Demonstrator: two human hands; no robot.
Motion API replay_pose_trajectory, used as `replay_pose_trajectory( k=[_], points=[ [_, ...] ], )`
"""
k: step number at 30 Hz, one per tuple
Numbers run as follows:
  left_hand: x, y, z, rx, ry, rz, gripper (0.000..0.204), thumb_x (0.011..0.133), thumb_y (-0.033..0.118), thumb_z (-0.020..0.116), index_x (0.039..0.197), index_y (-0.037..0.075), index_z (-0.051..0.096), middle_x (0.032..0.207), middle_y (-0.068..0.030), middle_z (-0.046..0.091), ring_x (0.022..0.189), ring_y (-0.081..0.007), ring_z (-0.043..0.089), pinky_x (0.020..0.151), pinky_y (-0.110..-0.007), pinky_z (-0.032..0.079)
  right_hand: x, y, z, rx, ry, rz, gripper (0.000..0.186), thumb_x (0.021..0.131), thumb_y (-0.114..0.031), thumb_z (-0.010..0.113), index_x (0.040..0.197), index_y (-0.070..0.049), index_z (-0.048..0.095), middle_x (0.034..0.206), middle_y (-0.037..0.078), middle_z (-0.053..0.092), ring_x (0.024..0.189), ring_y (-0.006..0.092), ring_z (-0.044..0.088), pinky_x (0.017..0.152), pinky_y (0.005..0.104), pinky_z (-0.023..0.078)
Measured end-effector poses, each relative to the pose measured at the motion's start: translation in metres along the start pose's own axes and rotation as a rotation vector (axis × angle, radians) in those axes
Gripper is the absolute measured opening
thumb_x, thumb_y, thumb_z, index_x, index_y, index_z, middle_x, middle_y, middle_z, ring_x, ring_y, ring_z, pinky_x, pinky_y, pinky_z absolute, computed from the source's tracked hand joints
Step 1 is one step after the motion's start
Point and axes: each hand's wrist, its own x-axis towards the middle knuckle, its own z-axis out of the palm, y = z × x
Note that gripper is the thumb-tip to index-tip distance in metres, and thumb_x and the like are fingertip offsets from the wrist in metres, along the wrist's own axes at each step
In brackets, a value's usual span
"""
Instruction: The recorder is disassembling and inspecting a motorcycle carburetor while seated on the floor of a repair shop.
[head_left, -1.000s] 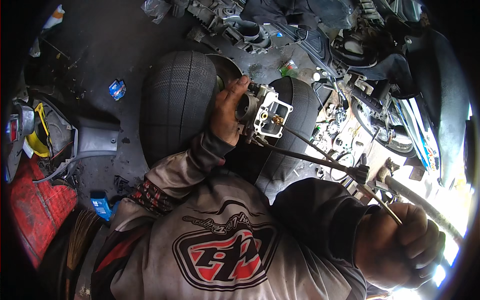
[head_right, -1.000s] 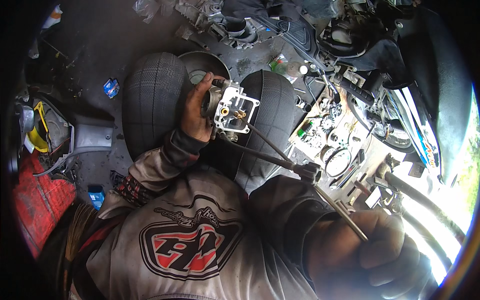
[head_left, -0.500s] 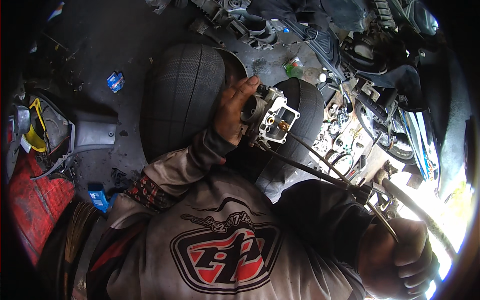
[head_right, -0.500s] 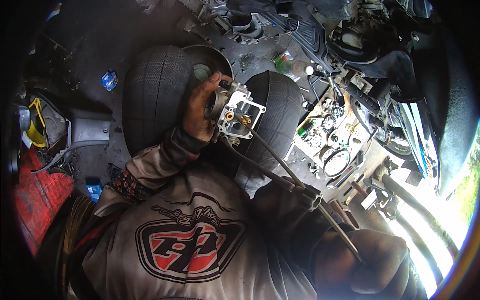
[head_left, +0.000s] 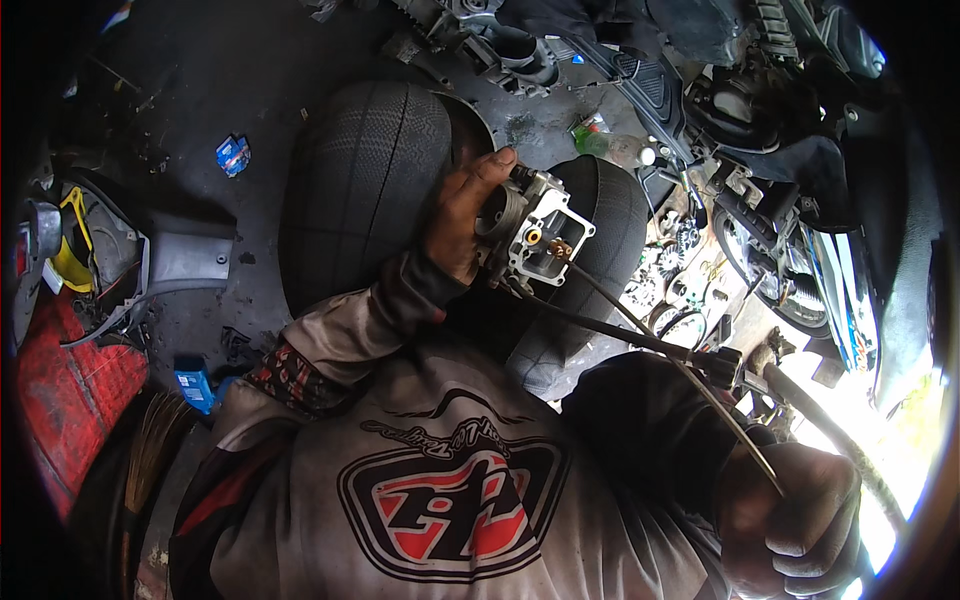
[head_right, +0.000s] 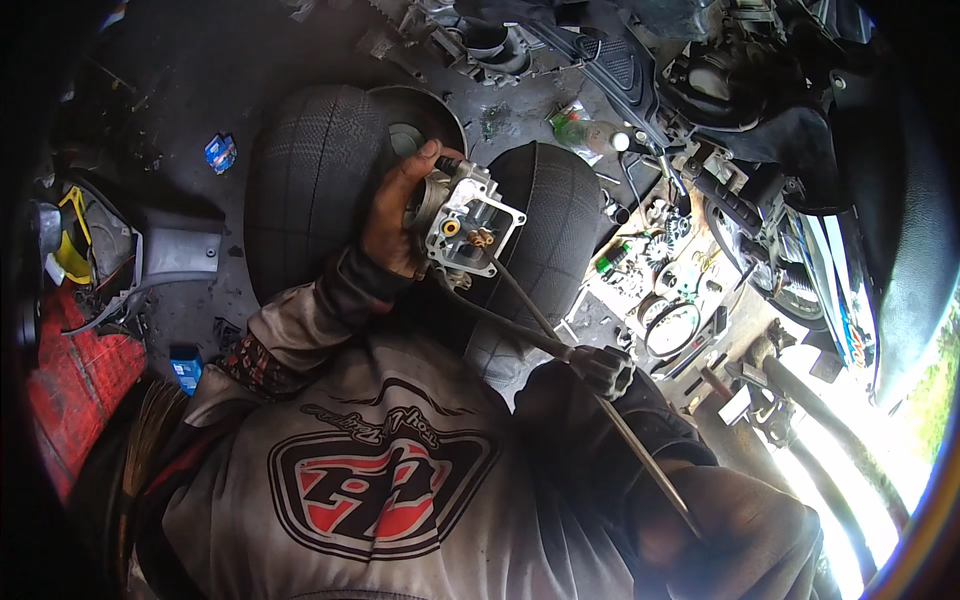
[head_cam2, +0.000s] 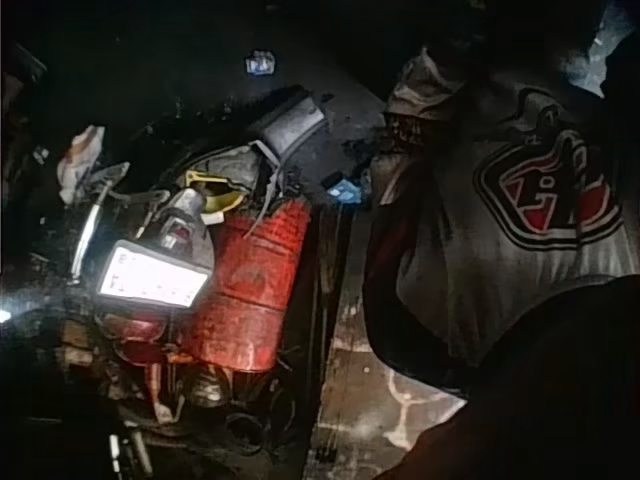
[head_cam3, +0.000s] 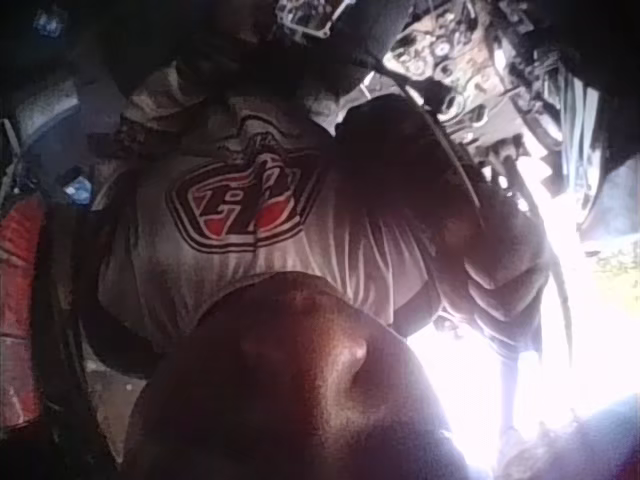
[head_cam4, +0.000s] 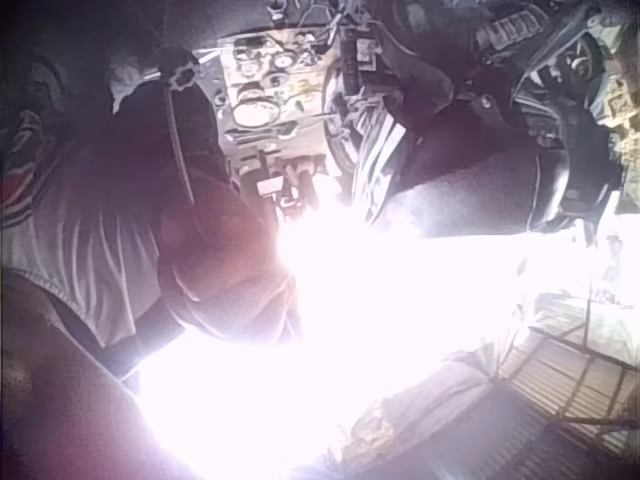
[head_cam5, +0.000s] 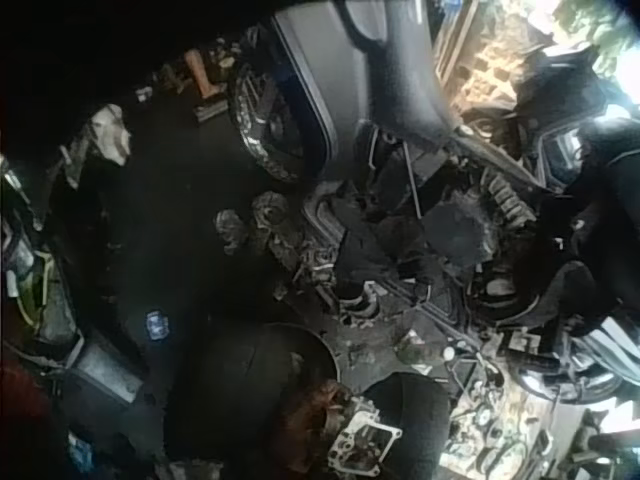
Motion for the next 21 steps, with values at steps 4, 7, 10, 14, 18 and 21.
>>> replay_pose_trajectory(
  k=[4, 7, 10, 14, 18, 21],
  points=[
    [-0.001, 0.005, 0.005, 0.027, 0.015, -0.017, 0.039, 0.099, 0.040, 0.052, 0.110, 0.003, 0.058, 0.094, -0.0120, 0.067, 0.082, -0.0208, 0.071, 0.072, -0.035, 0.061, 0.014, 0.010, -0.004, 0.110, -0.060, 0.007, 0.034, 0.094, -0.030, 0.048, 0.062, -0.017, 0.042, 0.057, -0.008, 0.041, 0.047, 0.0033, 0.034, 0.050, 0.0220, 0.028],
    [-0.004, 0.007, 0.007, 0.031, 0.031, -0.036, 0.039, 0.099, 0.038, 0.050, 0.108, 0.002, 0.059, 0.095, -0.0111, 0.068, 0.083, -0.0188, 0.070, 0.075, -0.032, 0.059, 0.026, 0.022, -0.004, 0.198, -0.104, 0.019, 0.035, 0.093, -0.028, 0.050, 0.061, -0.017, 0.042, 0.055, -0.008, 0.041, 0.046, 0.0030, 0.035, 0.049, 0.0218, 0.028],
    [-0.006, 0.009, 0.007, 0.287, -0.083, 0.159, 0.038, 0.100, 0.038, 0.050, 0.107, 0.002, 0.061, 0.095, -0.0101, 0.068, 0.084, -0.0182, 0.070, 0.076, -0.031, 0.058, 0.037, 0.034, -0.004, 0.268, -0.147, 0.019, 0.035, 0.091, -0.027, 0.052, 0.059, -0.017, 0.042, 0.054, -0.008, 0.042, 0.045, 0.0027, 0.035, 0.048, 0.0216, 0.028],
    [-0.003, 0.011, 0.007, -0.025, 0.001, -0.113, 0.039, 0.100, 0.039, 0.049, 0.109, 0.003, 0.062, 0.098, -0.0100, 0.069, 0.087, -0.0185, 0.070, 0.078, -0.033, 0.058, 0.056, 0.051, -0.004, 0.363, -0.217, -0.007, 0.036, 0.090, -0.026, 0.054, 0.057, -0.017, 0.042, 0.052, -0.008, 0.043, 0.043, 0.0023, 0.036, 0.046, 0.0213, 0.028],
    [-0.003, 0.016, 0.019, -0.098, -0.002, -0.177, 0.041, 0.099, 0.042, 0.052, 0.107, 0.005, 0.065, 0.091, -0.0103, 0.070, 0.083, -0.0214, 0.072, 0.078, -0.037, 0.061, 0.072, 0.055, 0.015, 0.423, -0.285, -0.049, 0.037, 0.088, -0.025, 0.056, 0.054, -0.017, 0.042, 0.050, -0.008, 0.043, 0.041, 0.0019, 0.036, 0.044, 0.0210, 0.028],
    [0.001, 0.012, 0.010, -0.117, -0.015, -0.270, 0.041, 0.098, 0.042, 0.054, 0.106, 0.004, 0.065, 0.092, -0.0108, 0.071, 0.082, -0.0228, 0.073, 0.076, -0.039, 0.062, 0.085, 0.043, 0.019, 0.388, -0.259, -0.029, 0.037, 0.087, -0.024, 0.057, 0.054, -0.017, 0.043, 0.050, -0.007, 0.043, 0.041, 0.0019, 0.036, 0.044, 0.0213, 0.028]
  ],
)
